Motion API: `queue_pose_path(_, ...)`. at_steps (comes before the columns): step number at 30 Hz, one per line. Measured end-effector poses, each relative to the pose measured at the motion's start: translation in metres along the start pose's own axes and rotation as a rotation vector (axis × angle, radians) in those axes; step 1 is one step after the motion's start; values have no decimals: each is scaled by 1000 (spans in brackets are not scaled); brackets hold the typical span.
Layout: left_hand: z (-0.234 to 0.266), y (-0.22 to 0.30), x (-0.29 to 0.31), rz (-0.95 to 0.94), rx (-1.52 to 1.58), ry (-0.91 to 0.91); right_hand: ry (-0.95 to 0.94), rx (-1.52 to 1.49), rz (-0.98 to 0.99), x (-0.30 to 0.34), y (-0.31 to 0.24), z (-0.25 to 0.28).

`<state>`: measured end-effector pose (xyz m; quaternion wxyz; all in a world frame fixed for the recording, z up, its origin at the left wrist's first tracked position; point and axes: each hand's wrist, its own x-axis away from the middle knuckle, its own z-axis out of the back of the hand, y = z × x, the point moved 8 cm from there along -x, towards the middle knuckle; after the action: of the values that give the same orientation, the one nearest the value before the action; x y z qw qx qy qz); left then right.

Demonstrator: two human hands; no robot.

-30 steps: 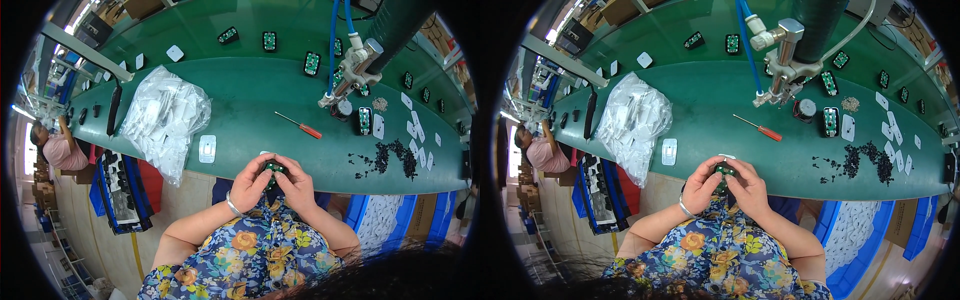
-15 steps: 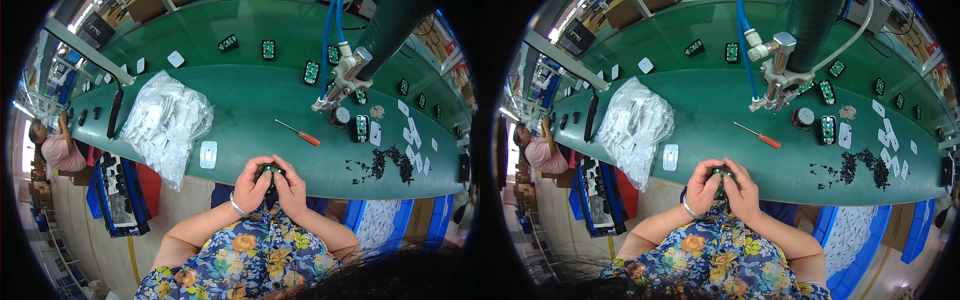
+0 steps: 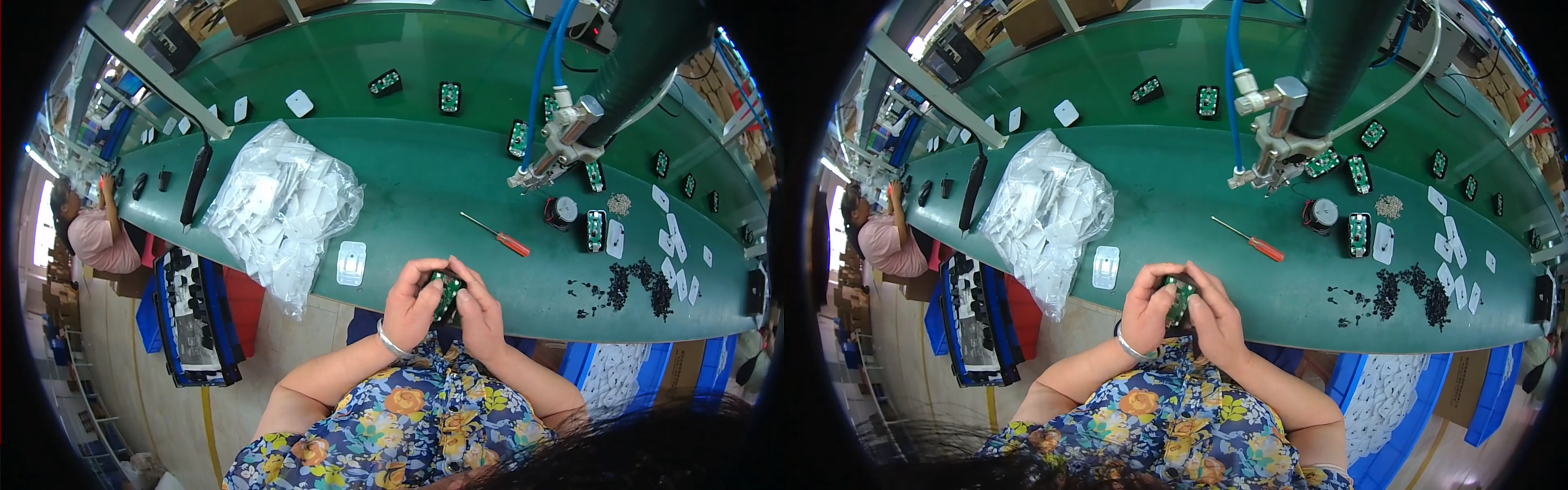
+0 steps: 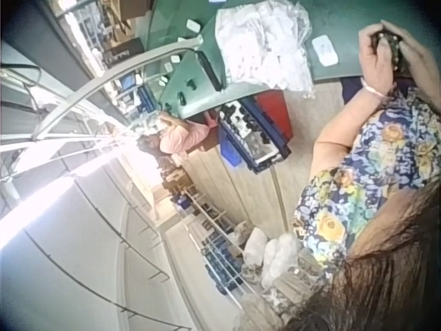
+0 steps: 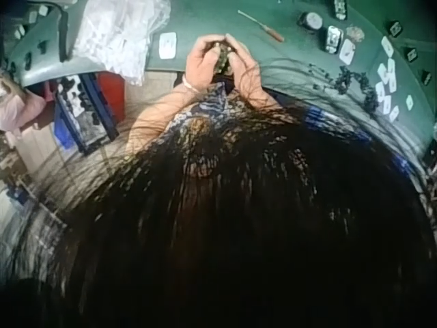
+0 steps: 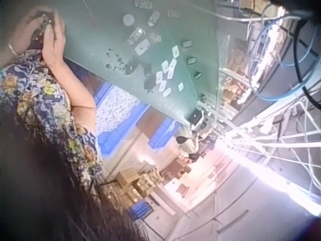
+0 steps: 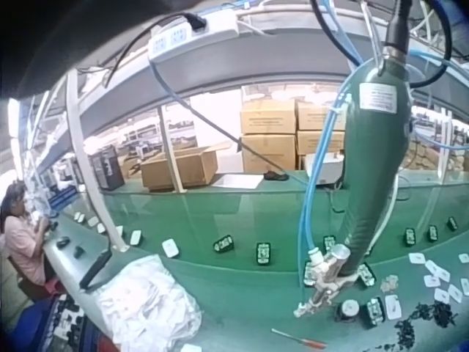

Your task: The person assembles electronic components by placing a PCB into a plastic housing, then securing it with screws using a pneumatic screwdriver.

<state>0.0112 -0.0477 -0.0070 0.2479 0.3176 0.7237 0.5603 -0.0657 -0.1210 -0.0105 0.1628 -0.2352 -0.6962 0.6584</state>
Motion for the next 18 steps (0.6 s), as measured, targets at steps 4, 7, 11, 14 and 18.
queue_pose_path(4,3,-19,-5,249,226,32,-59,-182,-162,0,22,-4)
queue_pose_path(7,8,-29,-1,306,296,52,-82,-187,-155,0,24,-10)
queue_pose_path(11,12,-24,-1,197,155,0,-80,-113,-43,-1,19,-12)
queue_pose_path(14,8,-12,0,142,86,-56,-59,3,-91,-1,18,-9)
queue_pose_path(18,8,-7,3,59,-12,-77,-41,46,-103,-2,17,-11)
